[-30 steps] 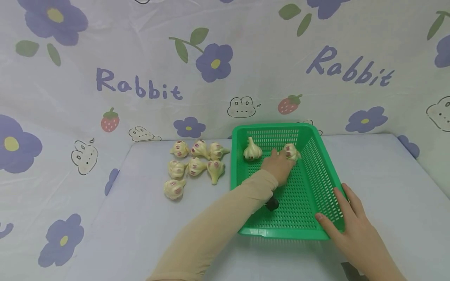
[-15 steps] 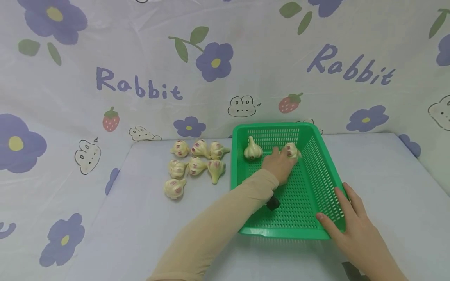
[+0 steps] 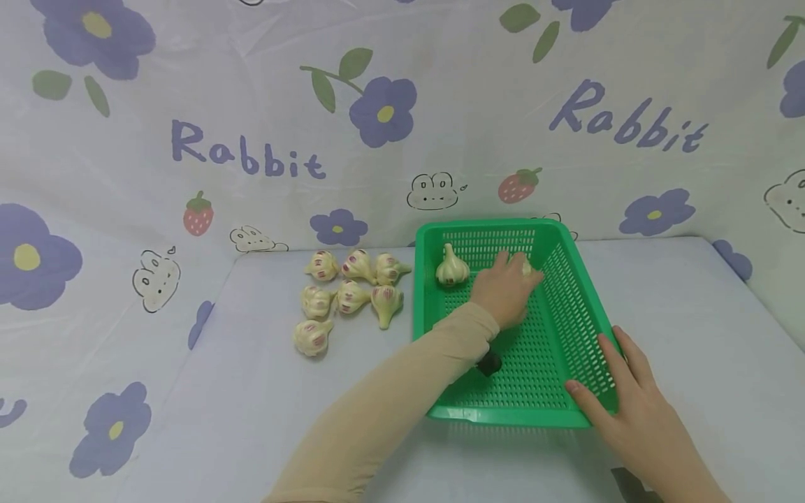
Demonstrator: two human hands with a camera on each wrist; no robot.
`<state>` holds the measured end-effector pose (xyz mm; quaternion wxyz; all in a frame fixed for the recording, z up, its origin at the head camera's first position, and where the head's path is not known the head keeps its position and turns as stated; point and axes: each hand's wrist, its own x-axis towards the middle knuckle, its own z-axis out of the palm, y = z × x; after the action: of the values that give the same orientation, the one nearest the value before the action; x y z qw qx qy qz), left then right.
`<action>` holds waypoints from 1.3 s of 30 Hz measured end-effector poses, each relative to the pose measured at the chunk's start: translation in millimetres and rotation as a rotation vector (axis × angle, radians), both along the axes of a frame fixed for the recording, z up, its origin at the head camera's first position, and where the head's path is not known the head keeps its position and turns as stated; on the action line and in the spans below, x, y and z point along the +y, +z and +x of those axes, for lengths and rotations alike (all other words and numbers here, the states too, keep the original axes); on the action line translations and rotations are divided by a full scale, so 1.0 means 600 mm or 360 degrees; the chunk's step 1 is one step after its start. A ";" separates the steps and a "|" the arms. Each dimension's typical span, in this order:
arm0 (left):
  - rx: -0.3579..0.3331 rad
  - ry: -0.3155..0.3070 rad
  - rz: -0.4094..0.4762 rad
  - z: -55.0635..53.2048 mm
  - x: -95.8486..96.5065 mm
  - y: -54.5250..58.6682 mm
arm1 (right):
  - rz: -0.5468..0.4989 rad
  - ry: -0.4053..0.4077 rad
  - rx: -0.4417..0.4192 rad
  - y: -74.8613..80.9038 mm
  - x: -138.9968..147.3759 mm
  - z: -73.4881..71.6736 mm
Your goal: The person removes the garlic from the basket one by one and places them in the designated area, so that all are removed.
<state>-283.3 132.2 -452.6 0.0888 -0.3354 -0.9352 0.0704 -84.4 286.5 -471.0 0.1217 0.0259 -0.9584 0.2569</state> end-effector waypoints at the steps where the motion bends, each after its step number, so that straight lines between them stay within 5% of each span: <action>1: 0.0014 -0.0006 0.0008 0.001 0.001 0.002 | 0.0000 0.0000 -0.0002 0.000 0.000 0.000; 12: 0.0172 -0.0029 0.0087 0.020 0.001 0.022 | 0.0013 -0.0005 -0.0019 0.001 -0.002 0.001; 21: 0.0238 -0.0012 0.0140 0.052 -0.016 0.057 | 0.0017 -0.0009 -0.0012 -0.002 -0.003 0.001; 39: 0.0366 -0.0164 0.0381 0.168 -0.092 0.154 | 0.0037 -0.0021 -0.0058 -0.010 -0.002 0.001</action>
<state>-182.4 77.0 -360.1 0.2381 -0.3597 -0.9022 -0.0083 -83.9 285.1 -477.1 0.1057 0.0162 -0.9635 0.2455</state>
